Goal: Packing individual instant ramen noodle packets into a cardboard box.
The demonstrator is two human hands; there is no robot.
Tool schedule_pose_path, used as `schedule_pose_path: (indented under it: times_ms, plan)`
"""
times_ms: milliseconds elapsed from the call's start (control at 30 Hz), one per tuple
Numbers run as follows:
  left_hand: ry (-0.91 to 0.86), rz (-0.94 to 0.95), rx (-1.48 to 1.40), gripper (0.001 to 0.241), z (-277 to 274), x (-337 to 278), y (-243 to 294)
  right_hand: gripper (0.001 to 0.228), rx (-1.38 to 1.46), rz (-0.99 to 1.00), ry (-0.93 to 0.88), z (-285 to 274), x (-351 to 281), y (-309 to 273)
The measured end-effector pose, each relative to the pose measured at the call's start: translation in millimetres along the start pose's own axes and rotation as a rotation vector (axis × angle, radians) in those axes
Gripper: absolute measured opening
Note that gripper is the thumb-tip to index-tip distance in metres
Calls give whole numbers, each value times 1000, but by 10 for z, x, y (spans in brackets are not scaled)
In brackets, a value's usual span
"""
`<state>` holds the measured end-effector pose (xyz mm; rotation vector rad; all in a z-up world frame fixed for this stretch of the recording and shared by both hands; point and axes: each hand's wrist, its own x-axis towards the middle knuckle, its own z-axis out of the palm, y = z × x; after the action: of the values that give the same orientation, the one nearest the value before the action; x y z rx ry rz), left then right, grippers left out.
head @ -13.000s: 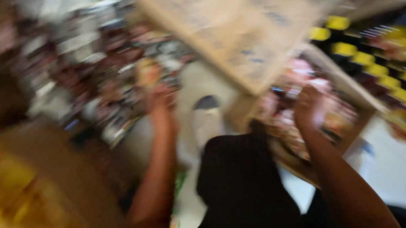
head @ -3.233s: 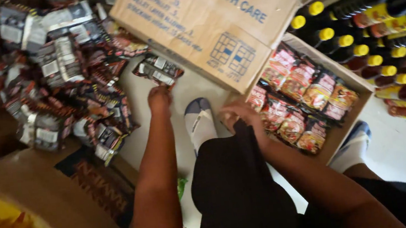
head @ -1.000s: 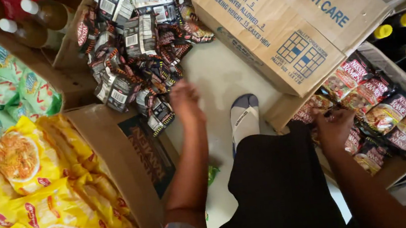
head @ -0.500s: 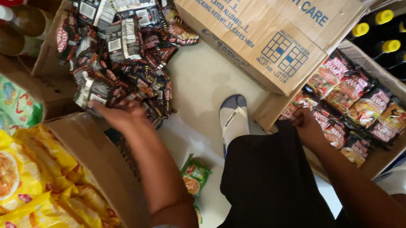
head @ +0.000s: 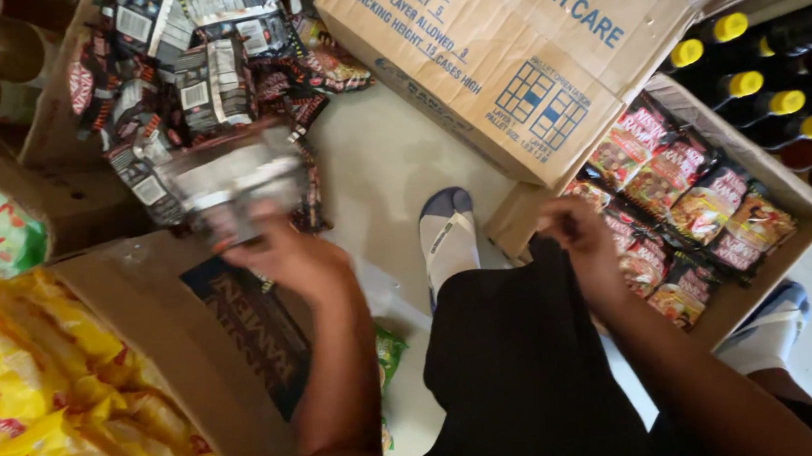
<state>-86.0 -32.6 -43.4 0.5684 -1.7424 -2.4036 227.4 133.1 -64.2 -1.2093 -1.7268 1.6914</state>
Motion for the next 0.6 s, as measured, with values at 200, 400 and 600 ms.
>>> schedule_pose_path:
  times_ms: [200, 400, 600]
  plan:
    - [-1155, 838, 353, 39, 340, -780, 380, 55, 365, 475, -271, 427, 276, -1205]
    - [-1507, 616, 323, 26, 300, -881, 188, 61, 512, 357, -277, 382, 423, -1094]
    - [-1231, -196, 114, 45, 449, -969, 293, 57, 331, 135, -140, 343, 283, -941]
